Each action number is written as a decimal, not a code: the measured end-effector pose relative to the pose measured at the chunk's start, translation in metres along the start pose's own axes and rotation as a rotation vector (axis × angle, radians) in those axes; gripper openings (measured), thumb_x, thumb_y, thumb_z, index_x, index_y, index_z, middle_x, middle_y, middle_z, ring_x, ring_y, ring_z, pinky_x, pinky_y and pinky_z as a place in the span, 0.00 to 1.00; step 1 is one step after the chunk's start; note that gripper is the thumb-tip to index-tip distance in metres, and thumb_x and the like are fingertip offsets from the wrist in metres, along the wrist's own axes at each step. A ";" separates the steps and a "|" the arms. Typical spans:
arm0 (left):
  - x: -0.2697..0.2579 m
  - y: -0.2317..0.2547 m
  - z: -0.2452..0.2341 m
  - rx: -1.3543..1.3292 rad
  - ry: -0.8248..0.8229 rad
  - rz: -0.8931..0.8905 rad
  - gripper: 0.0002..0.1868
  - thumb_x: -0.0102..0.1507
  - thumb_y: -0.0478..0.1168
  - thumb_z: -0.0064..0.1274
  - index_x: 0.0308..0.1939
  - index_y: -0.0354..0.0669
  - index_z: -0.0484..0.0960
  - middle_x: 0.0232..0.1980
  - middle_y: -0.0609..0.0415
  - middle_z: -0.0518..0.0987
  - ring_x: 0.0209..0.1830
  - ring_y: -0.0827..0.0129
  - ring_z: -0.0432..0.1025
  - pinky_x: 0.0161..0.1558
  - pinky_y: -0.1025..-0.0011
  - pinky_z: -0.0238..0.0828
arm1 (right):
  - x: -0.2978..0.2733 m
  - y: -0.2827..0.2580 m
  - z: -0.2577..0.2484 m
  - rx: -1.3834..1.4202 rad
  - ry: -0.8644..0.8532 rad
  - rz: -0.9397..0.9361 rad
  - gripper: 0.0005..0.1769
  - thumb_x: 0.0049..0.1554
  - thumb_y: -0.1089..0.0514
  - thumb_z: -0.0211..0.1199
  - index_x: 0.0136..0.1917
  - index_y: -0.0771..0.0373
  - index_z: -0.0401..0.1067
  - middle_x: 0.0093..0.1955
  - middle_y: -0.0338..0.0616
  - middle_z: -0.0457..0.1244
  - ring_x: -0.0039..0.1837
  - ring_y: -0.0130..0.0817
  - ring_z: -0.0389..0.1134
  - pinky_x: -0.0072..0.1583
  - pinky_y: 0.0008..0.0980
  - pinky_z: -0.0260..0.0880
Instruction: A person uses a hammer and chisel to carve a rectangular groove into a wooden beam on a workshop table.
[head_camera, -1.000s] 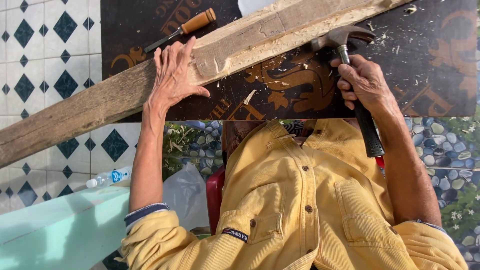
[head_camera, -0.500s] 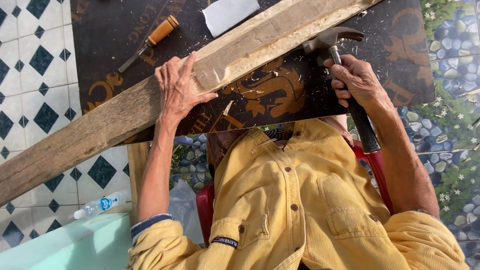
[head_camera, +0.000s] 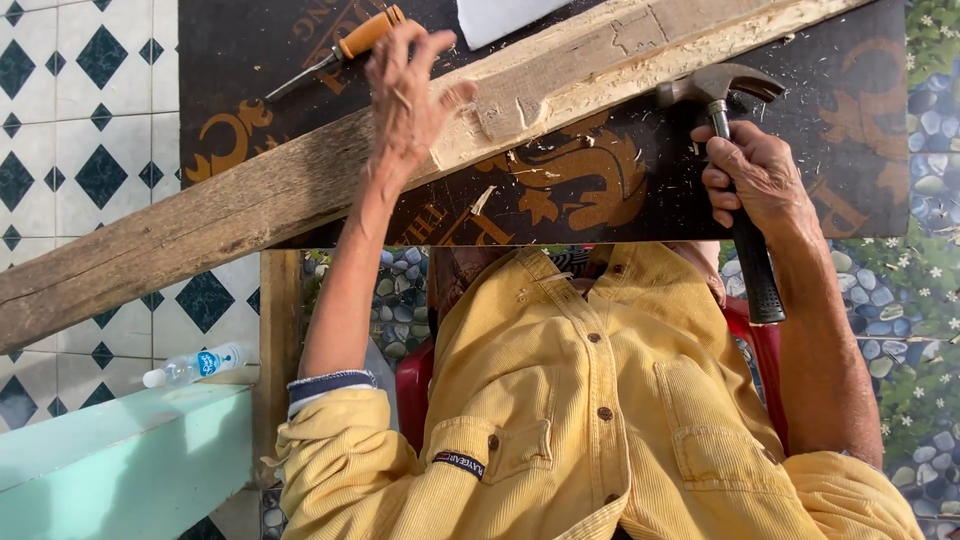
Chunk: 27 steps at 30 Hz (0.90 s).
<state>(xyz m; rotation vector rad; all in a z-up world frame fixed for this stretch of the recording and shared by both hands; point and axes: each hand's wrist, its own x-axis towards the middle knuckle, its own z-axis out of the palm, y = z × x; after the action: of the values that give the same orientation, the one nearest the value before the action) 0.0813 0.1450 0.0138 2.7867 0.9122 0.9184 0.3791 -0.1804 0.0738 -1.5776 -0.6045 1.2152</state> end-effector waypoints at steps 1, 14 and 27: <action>0.005 -0.013 0.001 -0.006 -0.005 0.000 0.50 0.65 0.84 0.22 0.64 0.50 0.78 0.59 0.43 0.66 0.59 0.53 0.66 0.58 0.44 0.66 | -0.001 0.001 -0.001 0.000 0.005 0.006 0.13 0.73 0.54 0.48 0.66 0.62 0.63 0.33 0.34 0.48 0.28 0.21 0.47 0.29 0.24 0.50; 0.012 -0.096 0.023 0.220 0.048 -0.126 0.32 0.58 0.35 0.77 0.61 0.47 0.75 0.54 0.49 0.76 0.44 0.64 0.73 0.46 0.64 0.72 | 0.000 0.003 -0.001 -0.002 -0.019 -0.011 0.14 0.73 0.53 0.47 0.67 0.61 0.62 0.33 0.33 0.48 0.28 0.20 0.47 0.29 0.23 0.51; -0.018 0.049 -0.018 -0.023 0.128 0.116 0.22 0.83 0.54 0.44 0.78 0.63 0.59 0.55 0.56 0.76 0.36 0.70 0.80 0.31 0.78 0.88 | 0.000 0.003 0.000 -0.029 -0.006 -0.027 0.13 0.73 0.54 0.47 0.67 0.61 0.62 0.34 0.33 0.49 0.28 0.19 0.49 0.28 0.23 0.53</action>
<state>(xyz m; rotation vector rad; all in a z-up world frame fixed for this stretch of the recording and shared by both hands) 0.0855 0.0925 0.0311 2.8147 0.7560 1.1277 0.3788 -0.1819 0.0715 -1.5851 -0.6479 1.1968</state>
